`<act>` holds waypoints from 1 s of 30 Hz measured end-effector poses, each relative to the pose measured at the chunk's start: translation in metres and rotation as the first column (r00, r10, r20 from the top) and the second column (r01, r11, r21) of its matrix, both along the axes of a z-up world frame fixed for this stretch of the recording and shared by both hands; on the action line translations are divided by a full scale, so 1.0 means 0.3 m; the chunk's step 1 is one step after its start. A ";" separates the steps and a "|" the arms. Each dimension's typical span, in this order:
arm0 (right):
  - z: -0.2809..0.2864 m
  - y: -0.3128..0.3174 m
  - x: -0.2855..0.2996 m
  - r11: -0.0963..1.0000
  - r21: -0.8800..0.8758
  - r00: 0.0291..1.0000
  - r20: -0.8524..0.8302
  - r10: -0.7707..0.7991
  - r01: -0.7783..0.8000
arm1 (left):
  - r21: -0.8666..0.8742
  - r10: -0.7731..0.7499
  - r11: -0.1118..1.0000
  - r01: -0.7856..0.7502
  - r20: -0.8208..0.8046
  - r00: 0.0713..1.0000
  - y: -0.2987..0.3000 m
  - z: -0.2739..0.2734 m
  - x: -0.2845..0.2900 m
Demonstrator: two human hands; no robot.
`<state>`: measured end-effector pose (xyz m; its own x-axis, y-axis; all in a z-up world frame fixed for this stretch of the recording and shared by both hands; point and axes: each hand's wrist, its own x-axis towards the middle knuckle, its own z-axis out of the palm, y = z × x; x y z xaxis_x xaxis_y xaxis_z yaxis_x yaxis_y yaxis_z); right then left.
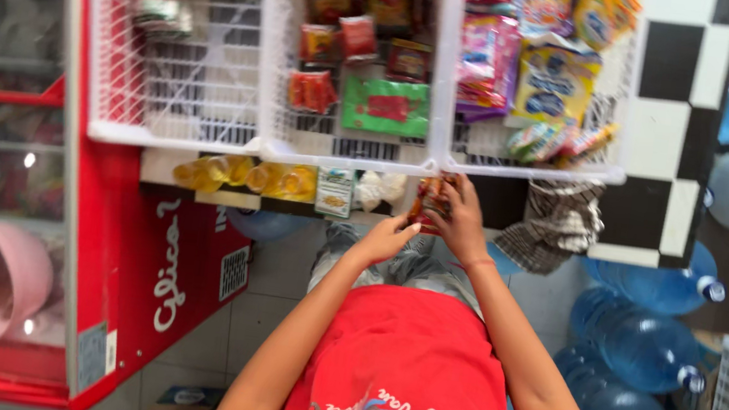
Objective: The person organizes small snack packets and yellow plastic cups on a checkered counter next to a red freezer. They pick up items, wipe them with a cloth, and place them into white plastic baskets, repeating this process for multiple packets.
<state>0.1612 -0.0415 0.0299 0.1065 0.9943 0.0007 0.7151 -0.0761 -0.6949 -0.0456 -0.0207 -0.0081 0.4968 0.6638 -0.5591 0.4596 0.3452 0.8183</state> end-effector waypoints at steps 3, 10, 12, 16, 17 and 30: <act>0.041 -0.032 -0.008 0.999 0.052 0.994 0.112 0.008 -0.014 | -0.009 0.141 0.990 -0.141 0.134 0.981 -0.006 0.047 -0.141; 0.196 -0.065 -0.132 0.997 0.030 0.995 -0.080 0.067 -0.065 | -0.035 0.483 0.870 -0.492 0.269 0.834 0.094 0.235 -0.453; 0.248 -0.034 -0.206 0.992 -0.088 0.954 -0.292 0.064 -0.094 | 0.013 0.536 0.824 -0.567 0.305 0.787 0.160 0.293 -0.542; 0.367 0.107 -0.392 0.954 0.054 0.924 -0.236 0.300 -0.295 | 0.269 0.584 0.729 -0.630 0.237 0.777 0.378 0.374 -0.722; 0.397 0.151 -0.442 0.947 0.037 0.917 -0.241 0.319 -0.320 | 0.356 0.590 0.707 -0.611 0.179 0.787 0.432 0.382 -0.767; 0.144 0.927 -1.080 0.939 -0.160 0.818 -0.549 0.173 -0.305 | 0.676 0.696 0.631 -0.380 -0.277 0.663 0.880 0.295 -1.062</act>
